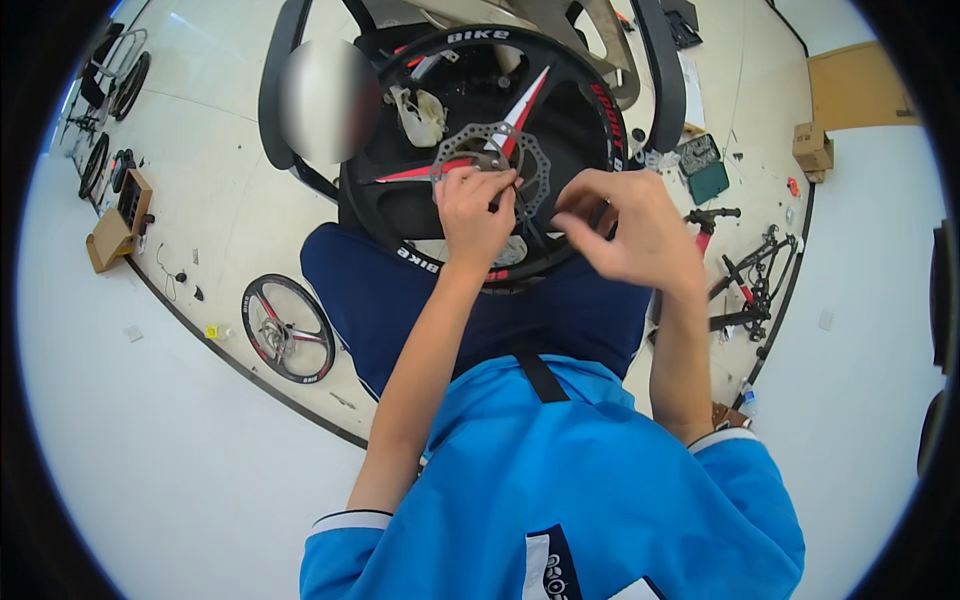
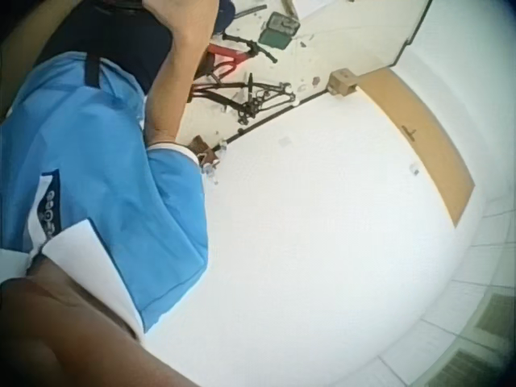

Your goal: The person assembles a bicycle wheel by attaching a disc brake rotor to the hub. They insert and tighten multiple bolts by hand, then use a T-handle hex wrench to tighten the bolts further.

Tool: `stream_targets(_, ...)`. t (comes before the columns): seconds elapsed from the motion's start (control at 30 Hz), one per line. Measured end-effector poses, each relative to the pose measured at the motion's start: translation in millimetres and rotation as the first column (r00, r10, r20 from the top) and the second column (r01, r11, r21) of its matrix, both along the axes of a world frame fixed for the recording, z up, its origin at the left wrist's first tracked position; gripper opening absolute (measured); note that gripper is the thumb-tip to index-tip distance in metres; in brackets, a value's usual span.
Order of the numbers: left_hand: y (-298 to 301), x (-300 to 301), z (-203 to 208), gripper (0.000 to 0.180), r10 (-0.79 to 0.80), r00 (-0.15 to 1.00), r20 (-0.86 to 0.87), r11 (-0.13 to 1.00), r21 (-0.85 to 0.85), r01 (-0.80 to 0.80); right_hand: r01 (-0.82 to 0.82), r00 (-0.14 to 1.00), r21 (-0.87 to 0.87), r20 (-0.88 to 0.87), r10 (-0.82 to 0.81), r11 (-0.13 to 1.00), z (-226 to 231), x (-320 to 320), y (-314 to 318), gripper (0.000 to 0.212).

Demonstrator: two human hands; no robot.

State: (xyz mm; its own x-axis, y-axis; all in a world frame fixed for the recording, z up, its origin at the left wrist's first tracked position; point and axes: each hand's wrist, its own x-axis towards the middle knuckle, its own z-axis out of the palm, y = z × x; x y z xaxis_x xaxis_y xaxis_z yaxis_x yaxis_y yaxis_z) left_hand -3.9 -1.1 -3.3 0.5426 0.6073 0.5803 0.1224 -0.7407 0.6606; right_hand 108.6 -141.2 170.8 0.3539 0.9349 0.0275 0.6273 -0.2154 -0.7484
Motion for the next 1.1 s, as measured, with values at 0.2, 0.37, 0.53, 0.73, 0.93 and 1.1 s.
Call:
stream_targets(0.2, 1.3, -2.1, -0.3, 0.018, -0.026, 0.999, -0.028, 1.000, 0.015, 0.027, 0.025, 1.000, 0.237, 0.010, -0.028, 0.971, -55.3, -19.7, -2.3, 0.046)
stream_targets(0.37, 4.5, -3.6, 3.4, 0.018, -0.036, 0.998, -0.045, 0.999, 0.007, 0.037, -0.266, 0.924, 0.271, 0.346, 0.165, 0.925, -68.2, -6.3, 8.7, 0.034)
stream_targets(0.53, 6.1, -3.3, 8.5, 0.016, -0.054, 0.996, -0.067, 0.999, 0.006, 0.054, -0.305, 0.894, 0.296, 0.417, 0.165, 0.905, -68.2, -1.8, 19.8, 0.028)
stream_targets(0.73, 10.5, -7.6, 1.1, 0.032, -0.109, 0.989, -0.100, 0.994, -0.010, 0.108, -0.229, 0.917, 0.415, 0.395, 0.053, 0.881, -95.0, -21.0, 28.0, 0.029)
stream_targets(0.93, 7.6, -7.6, 4.5, 0.019, -0.101, 0.991, -0.086, 0.995, -0.003, 0.101, -0.083, 0.982, 0.428, 0.191, -0.001, 0.900, -96.1, -21.6, 25.2, 0.028)
stream_targets(1.1, 5.6, -3.8, 6.2, 0.019, -0.093, 0.993, -0.076, 0.994, -0.066, 0.088, 0.028, 0.988, 0.350, -0.155, 0.028, 0.936, -76.6, 2.4, 20.7, 0.021)
